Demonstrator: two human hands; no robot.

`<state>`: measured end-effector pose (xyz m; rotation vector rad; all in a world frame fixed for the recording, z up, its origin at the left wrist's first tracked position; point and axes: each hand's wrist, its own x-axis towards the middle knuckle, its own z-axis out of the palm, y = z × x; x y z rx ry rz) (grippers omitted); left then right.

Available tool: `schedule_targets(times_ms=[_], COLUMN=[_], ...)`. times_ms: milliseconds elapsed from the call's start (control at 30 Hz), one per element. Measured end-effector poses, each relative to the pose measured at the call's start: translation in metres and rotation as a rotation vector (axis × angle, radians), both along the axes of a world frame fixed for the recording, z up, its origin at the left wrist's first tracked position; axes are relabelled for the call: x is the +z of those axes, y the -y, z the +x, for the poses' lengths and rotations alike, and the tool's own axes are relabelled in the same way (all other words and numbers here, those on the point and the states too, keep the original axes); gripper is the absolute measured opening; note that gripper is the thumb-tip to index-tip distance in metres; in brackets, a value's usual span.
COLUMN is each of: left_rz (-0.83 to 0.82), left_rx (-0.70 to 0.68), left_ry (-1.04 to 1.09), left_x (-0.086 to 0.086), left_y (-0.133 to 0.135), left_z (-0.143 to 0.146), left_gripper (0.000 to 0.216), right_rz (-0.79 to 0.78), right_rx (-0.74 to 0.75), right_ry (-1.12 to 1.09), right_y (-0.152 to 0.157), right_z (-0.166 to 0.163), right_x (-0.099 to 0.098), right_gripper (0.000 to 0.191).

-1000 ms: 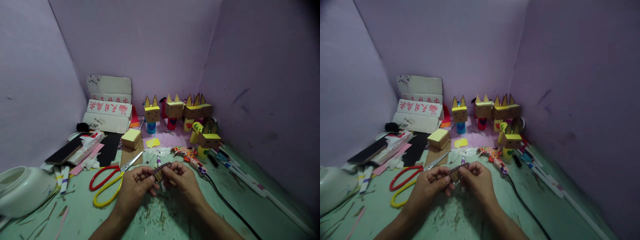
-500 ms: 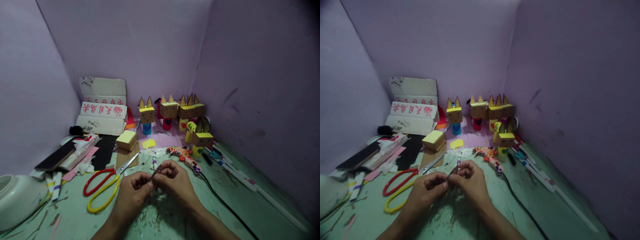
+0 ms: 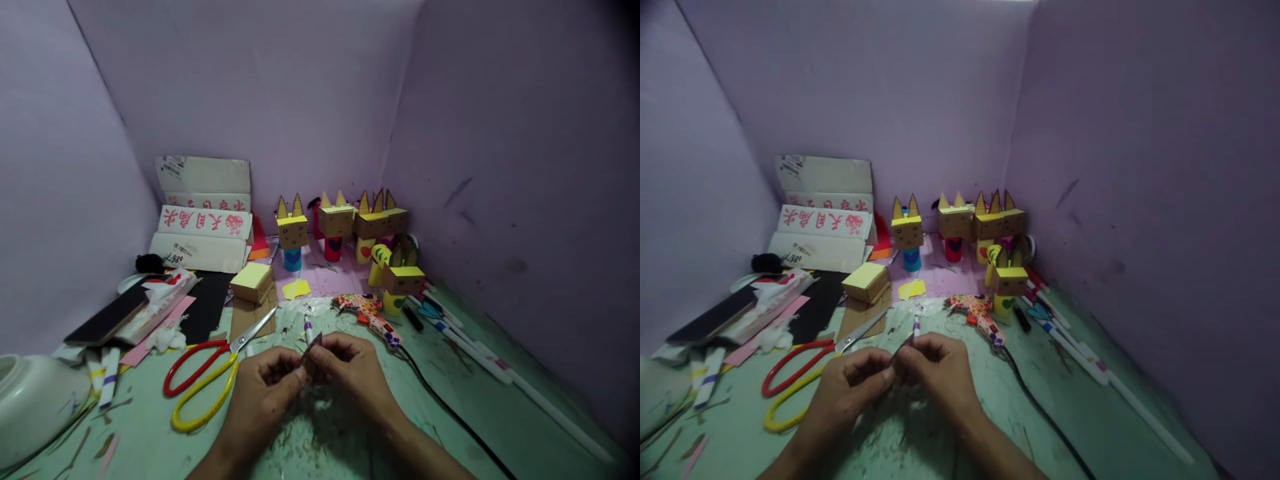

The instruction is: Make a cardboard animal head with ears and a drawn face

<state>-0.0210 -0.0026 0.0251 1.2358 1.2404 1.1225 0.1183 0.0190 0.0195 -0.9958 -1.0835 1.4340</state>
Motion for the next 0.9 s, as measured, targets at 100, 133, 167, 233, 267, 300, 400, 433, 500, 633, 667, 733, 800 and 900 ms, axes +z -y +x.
schedule_targets(times_ms=[100, 133, 167, 233, 267, 300, 400, 433, 500, 633, 667, 733, 800, 900], left_rz=[-0.005, -0.011, -0.016, -0.015, -0.014, -0.013, -0.022, -0.024, -0.024, -0.032, -0.029, -0.021, -0.021, -0.014], left_rx=[0.025, 0.035, 0.048, 0.062, 0.063, 0.063, 0.065, 0.065, 0.065, 0.059, 0.056, 0.053, 0.051, 0.049], left_ry=[0.004, 0.004, 0.002, -0.002, -0.005, -0.009, -0.015, -0.016, -0.018, -0.002, 0.004, 0.012, 0.012, 0.002], left_x=[0.0055, 0.0069, 0.0078, 0.0088, 0.0089, 0.0089, 0.0089, 0.0089, 0.0088, 0.0078, 0.0074, 0.0068, 0.0064, 0.0064], left_y=[0.0023, 0.0031, 0.0038, 0.0048, 0.0051, 0.0052, 0.0050, 0.0048, 0.0046, 0.0040, 0.0039, 0.0038, 0.0038, 0.0042], left_z=[0.0026, 0.0033, 0.0038, 0.0045, 0.0047, 0.0047, 0.0046, 0.0044, 0.0041, 0.0030, 0.0027, 0.0022, 0.0018, 0.0017], left_gripper=[0.013, 0.013, 0.013, 0.014, 0.015, 0.016, 0.016, 0.016, 0.016, 0.015, 0.014, 0.013, 0.013, 0.014], right_rz=[0.014, 0.012, 0.009, -0.007, -0.016, -0.024, -0.041, -0.043, -0.037, -0.008, -0.005, -0.012, -0.026, -0.032], right_rx=[0.014, 0.012, 0.007, -0.010, -0.014, -0.017, -0.021, -0.023, -0.021, 0.003, 0.004, 0.001, -0.009, -0.012], right_ry=[-0.005, -0.007, -0.006, -0.002, -0.001, -0.003, 0.000, 0.004, 0.017, 0.028, 0.033, 0.040, 0.046, 0.049], right_y=[0.0004, 0.0005, 0.0007, 0.0009, 0.0010, 0.0011, 0.0014, 0.0015, 0.0015, 0.0012, 0.0011, 0.0010, 0.0011, 0.0012], right_z=[-0.0001, -0.0002, -0.0002, -0.0004, -0.0005, -0.0007, -0.0010, -0.0010, -0.0008, -0.0005, -0.0006, -0.0007, -0.0009, -0.0008], right_x=[-0.0004, -0.0006, -0.0007, -0.0006, -0.0004, -0.0001, 0.0007, 0.0008, 0.0006, -0.0001, 0.0000, 0.0008, 0.0018, 0.0026], right_gripper=[0.017, 0.017, 0.017, 0.019, 0.020, 0.020, 0.020, 0.020, 0.019, 0.015, 0.015, 0.015, 0.016, 0.017])
